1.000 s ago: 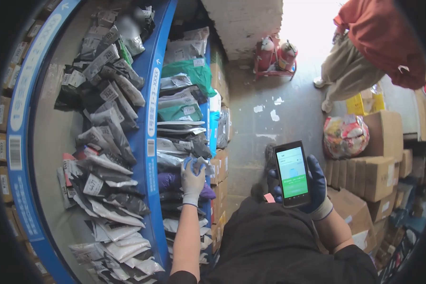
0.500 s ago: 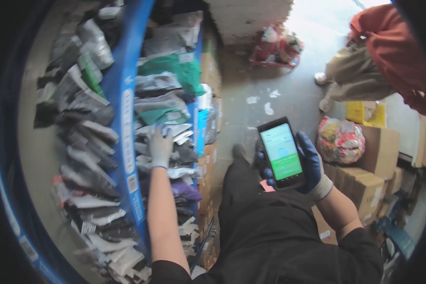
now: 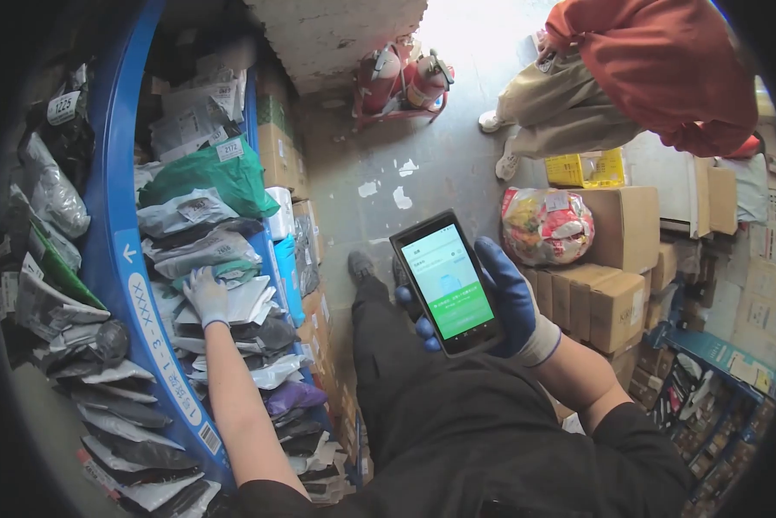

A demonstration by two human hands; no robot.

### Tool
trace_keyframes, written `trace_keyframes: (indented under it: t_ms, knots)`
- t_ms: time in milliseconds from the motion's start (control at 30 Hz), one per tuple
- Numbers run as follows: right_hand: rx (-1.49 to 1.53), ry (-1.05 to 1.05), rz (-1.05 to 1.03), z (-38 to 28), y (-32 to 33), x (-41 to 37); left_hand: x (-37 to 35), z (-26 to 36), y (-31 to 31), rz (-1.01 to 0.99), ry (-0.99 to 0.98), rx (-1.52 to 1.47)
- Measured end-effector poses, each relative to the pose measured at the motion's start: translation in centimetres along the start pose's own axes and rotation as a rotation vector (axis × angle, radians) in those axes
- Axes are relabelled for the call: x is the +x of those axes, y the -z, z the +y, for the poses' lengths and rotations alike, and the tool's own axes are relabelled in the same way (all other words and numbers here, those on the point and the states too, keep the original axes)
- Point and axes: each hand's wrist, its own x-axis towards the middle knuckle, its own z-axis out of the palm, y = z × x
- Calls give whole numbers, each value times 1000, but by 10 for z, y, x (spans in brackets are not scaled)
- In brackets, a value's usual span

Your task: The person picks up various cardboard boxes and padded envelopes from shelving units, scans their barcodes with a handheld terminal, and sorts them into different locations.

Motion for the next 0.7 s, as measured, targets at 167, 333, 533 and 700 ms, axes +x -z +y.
trace_keyframes:
  t_ms: [167, 333, 533, 700]
  knots:
    - [39, -30, 8, -3, -8, 12, -4, -17, -20, 49, 65, -226]
    - [89, -49, -39, 0, -12, 24, -19, -46, -32, 249, 166, -357]
    - [80, -70, -43, 3, -8, 25, -44, -43, 0, 421, 409, -835]
    - [38, -118, -2, 8, -2, 21, -67, -14, 59, 755, 211, -692]
